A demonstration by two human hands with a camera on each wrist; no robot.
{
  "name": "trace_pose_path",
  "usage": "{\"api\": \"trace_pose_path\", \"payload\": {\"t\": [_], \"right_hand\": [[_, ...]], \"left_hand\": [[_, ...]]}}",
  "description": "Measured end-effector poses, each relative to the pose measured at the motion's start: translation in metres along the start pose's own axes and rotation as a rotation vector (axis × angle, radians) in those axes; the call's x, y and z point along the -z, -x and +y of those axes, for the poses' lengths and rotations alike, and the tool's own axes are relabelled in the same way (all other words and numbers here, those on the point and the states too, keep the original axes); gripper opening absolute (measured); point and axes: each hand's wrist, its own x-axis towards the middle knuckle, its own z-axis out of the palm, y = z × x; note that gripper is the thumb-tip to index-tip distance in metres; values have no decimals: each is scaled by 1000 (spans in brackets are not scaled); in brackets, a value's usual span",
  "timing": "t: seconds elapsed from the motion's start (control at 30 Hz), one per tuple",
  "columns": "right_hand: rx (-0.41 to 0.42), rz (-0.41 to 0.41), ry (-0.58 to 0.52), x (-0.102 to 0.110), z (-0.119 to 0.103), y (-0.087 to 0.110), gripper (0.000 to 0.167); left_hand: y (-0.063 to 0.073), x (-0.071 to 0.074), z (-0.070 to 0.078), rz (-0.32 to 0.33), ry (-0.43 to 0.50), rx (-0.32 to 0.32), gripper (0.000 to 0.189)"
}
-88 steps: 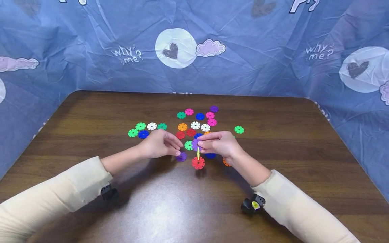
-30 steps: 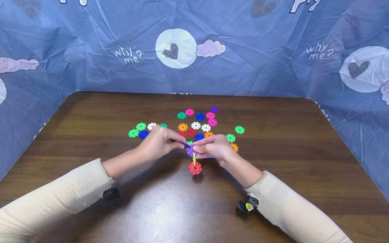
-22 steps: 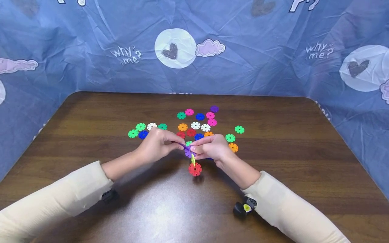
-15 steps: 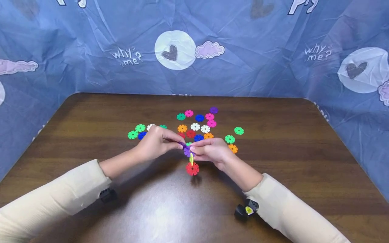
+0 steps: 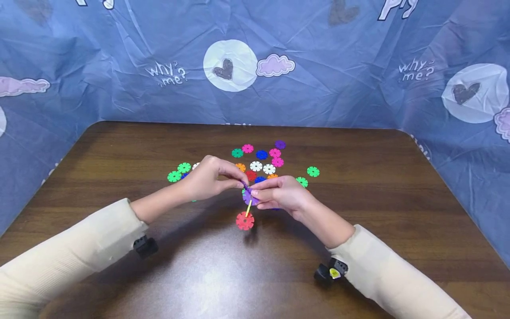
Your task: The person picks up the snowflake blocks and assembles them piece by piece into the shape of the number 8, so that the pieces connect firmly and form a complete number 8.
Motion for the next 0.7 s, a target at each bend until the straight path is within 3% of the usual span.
{"api": "trace_pose_path", "payload": {"t": [0.2,0.33,0.43,0.6,0.7], "right_hand": [[-19,-6,-15,5,13,1,27],[-48,-17,-25,12,25,2,28],[-58,-20,-35,18,30,4,26],[-52,-11,-46,26,25,10,18],[-45,0,-53,30,20,13,13]], "left_hand": [[-2,-12,-5,-62,64,96,18],[-4,-21,-11,-113,38,141,22],[-6,-24,-17,-156,-57,148,22],[-13,-24,-23,-229,-280,105,23],[-20,-28,-25,-278,-377,124,22]]}}
